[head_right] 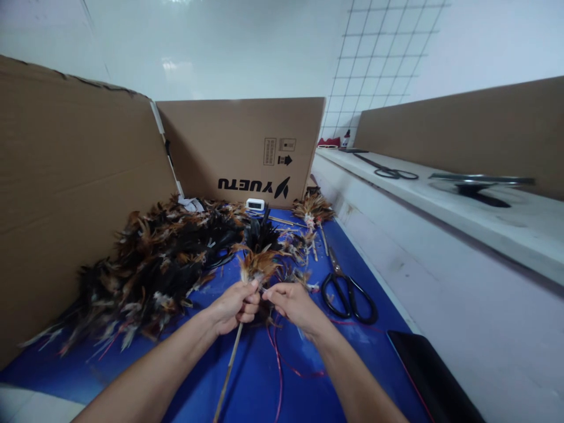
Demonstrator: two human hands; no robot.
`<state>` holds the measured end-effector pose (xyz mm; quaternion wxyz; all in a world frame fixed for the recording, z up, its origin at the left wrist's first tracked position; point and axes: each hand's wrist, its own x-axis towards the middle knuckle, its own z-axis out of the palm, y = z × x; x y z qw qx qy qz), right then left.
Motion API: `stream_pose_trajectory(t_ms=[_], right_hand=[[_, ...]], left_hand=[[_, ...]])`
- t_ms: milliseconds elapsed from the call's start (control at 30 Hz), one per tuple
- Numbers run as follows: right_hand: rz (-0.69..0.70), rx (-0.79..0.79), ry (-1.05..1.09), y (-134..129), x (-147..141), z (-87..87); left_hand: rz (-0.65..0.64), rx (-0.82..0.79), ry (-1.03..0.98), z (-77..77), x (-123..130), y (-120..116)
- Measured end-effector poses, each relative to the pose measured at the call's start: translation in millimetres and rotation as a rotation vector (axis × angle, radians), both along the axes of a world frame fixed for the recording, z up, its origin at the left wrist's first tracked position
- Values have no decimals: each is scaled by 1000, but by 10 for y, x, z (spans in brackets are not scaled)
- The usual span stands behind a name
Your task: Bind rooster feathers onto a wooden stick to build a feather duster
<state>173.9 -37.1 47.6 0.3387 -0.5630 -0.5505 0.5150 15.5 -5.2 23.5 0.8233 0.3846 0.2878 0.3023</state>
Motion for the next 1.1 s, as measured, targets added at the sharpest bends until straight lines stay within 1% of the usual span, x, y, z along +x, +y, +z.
stream_pose_trajectory(t_ms=[167,433,567,700,867,1000,1100], right_hand=[[29,-6,18,3,11,12],[44,28,19,28,6,-30],[26,51,25,22,-12,-12],[7,74,41,17,-25,15],[-19,99,43,19,-49,13],[-55,140,26,28,-74,0],[-55,180,-21,15,-79,49]], left_hand=[[12,-7,16,24,-2,-11],[-1,2,17,5,14,-18],[1,10,32,15,26,-36],[2,13,71,25,45,-62],[65,17,186,33,71,-91],[16,47,202,72,81,-125],[0,71,225,110,80,-143]])
